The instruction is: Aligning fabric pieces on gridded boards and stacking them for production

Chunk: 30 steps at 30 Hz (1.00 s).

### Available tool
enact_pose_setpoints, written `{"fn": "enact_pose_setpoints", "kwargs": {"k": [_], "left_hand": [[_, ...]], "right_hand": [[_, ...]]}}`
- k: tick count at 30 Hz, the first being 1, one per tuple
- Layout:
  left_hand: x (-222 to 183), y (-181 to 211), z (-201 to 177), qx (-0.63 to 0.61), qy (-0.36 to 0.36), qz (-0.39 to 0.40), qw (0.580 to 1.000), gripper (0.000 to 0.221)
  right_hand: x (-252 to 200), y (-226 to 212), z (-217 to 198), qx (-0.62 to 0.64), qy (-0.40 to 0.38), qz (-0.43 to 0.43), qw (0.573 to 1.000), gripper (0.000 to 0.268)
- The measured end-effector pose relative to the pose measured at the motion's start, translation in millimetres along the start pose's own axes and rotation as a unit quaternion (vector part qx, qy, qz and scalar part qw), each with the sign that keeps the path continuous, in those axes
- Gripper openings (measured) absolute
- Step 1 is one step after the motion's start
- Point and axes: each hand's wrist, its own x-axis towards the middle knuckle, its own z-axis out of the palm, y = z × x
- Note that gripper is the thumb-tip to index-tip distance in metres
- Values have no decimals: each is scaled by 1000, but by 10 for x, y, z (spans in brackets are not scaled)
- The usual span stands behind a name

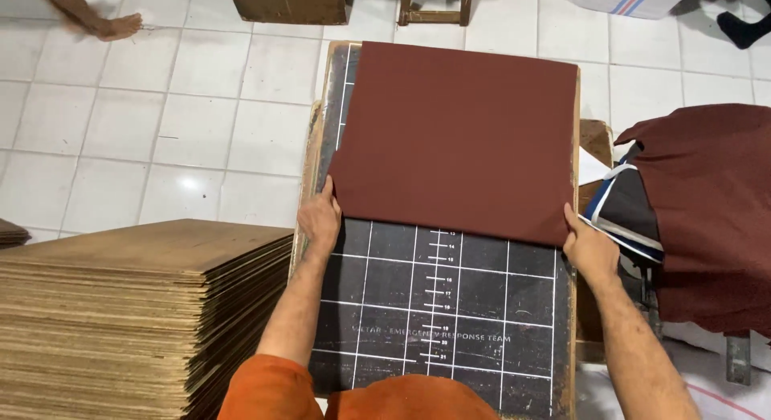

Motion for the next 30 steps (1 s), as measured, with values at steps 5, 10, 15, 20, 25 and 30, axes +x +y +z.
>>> {"fn": "enact_pose_setpoints", "kwargs": {"k": [5,10,15,20,25,30], "left_hand": [[-748,-222,-146,27,56,55,996,43],[-1547,-486,-253,33,83,17,996,43],[-2243,-730,-408,56,88,-6,994,41],[-2690,-983,-445,17,32,-47,998,51],[-2750,-1160,-162,56,80,-62,993,54],[-2857,-1179,-230,37,67,-95,993,53]], "right_hand": [[-681,180,174,27,-26,-5,999,64],[-1353,289,225,47,-78,11,996,64],[-1912,509,467,54,-90,15,994,63],[-2256,686,690,68,-102,14,992,62],[-2262,860,1004,43,-47,-3,998,70],[-2324,955,1130,47,-42,-2,998,62]]}}
